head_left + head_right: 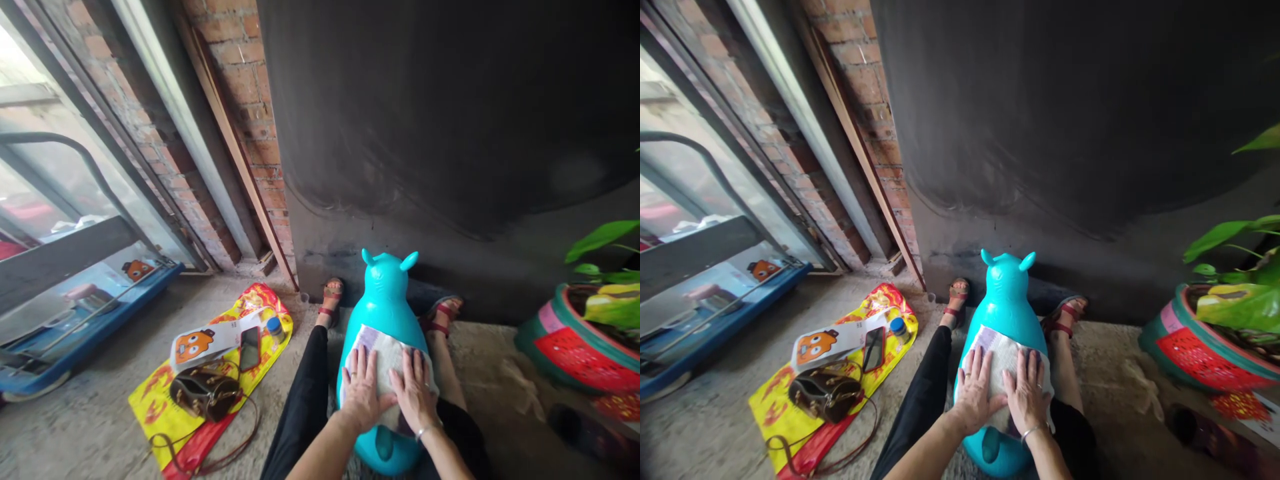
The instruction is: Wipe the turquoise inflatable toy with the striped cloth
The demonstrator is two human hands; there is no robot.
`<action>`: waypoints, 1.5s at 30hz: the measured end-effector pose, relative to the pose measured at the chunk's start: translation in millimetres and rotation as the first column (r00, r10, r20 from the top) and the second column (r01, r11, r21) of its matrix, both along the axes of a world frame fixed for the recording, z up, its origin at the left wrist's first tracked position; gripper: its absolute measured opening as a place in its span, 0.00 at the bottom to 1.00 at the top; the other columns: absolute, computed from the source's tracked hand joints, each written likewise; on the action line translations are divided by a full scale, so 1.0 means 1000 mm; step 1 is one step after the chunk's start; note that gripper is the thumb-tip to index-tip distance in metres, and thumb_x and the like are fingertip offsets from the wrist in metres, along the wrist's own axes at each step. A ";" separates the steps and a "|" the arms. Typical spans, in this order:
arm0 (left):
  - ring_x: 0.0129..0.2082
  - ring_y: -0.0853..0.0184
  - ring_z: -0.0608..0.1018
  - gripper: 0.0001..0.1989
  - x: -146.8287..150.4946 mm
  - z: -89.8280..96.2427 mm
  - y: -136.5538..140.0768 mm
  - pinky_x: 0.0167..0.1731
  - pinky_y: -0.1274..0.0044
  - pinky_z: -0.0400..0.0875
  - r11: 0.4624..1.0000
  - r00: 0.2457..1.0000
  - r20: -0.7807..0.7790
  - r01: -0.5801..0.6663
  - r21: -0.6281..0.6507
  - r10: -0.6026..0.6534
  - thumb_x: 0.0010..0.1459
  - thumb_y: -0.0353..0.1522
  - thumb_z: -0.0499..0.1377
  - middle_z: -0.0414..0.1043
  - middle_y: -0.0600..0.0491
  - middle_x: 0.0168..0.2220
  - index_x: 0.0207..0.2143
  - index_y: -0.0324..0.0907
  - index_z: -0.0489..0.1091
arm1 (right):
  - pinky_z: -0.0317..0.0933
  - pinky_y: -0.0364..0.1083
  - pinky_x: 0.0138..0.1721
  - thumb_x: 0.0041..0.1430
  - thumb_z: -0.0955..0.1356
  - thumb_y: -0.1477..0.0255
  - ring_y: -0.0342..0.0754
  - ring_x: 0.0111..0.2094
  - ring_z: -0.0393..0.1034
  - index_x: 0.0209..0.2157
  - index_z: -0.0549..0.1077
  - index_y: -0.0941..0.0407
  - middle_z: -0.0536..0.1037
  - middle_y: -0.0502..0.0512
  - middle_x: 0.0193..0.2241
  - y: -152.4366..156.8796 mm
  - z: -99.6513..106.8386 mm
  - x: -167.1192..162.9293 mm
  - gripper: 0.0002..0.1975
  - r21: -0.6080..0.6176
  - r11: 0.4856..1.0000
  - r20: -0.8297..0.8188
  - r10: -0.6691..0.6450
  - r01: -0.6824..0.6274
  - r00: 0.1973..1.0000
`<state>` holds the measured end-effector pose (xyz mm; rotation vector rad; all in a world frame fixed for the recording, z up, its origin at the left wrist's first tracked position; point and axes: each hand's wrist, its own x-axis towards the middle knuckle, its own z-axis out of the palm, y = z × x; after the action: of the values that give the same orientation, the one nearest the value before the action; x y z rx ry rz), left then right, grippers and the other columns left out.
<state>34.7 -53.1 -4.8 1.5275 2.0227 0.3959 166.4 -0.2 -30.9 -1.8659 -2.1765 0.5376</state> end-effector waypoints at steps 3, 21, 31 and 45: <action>0.67 0.55 0.30 0.50 0.000 0.003 -0.001 0.63 0.50 0.34 1.000 1.000 0.005 0.011 -0.011 -0.011 0.47 0.61 0.50 0.24 0.54 0.69 0.65 0.51 0.35 | 0.55 0.63 0.56 0.62 0.49 0.55 0.58 0.67 0.33 0.65 0.44 0.56 0.39 0.57 0.67 -0.006 0.001 0.001 0.33 0.002 1.000 0.004 -0.003 0.003 1.000; 0.67 0.57 0.30 0.44 -0.012 0.008 0.061 0.62 0.50 0.39 0.993 0.998 -0.049 -0.051 -0.111 0.046 0.54 0.53 0.49 0.22 0.52 0.69 0.65 0.48 0.32 | 0.48 0.70 0.57 0.65 0.50 0.59 0.56 0.67 0.33 0.65 0.41 0.52 0.37 0.52 0.67 0.079 0.029 -0.045 0.29 -0.023 0.998 0.161 -0.060 0.064 0.985; 0.66 0.55 0.28 0.52 -0.012 -0.020 -0.007 0.63 0.50 0.35 0.995 0.996 0.005 0.084 -0.051 -0.084 0.46 0.60 0.53 0.20 0.53 0.67 0.65 0.50 0.32 | 0.55 0.68 0.54 0.65 0.46 0.59 0.56 0.67 0.30 0.65 0.41 0.49 0.34 0.54 0.68 -0.012 -0.016 -0.001 0.28 0.023 0.999 0.125 0.020 -0.023 0.992; 0.67 0.56 0.32 0.52 -0.004 0.019 0.007 0.64 0.54 0.40 0.977 0.998 -0.065 -0.014 -0.210 0.000 0.46 0.54 0.56 0.22 0.51 0.68 0.65 0.45 0.33 | 0.54 0.71 0.54 0.65 0.50 0.59 0.60 0.67 0.31 0.65 0.45 0.49 0.36 0.56 0.67 0.003 -0.004 -0.017 0.28 0.057 0.996 0.196 0.055 -0.067 0.979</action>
<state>30.9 -46.6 14.2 1.4192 2.0474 0.1299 149.0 2.5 -34.5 -1.8952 -2.3501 0.3040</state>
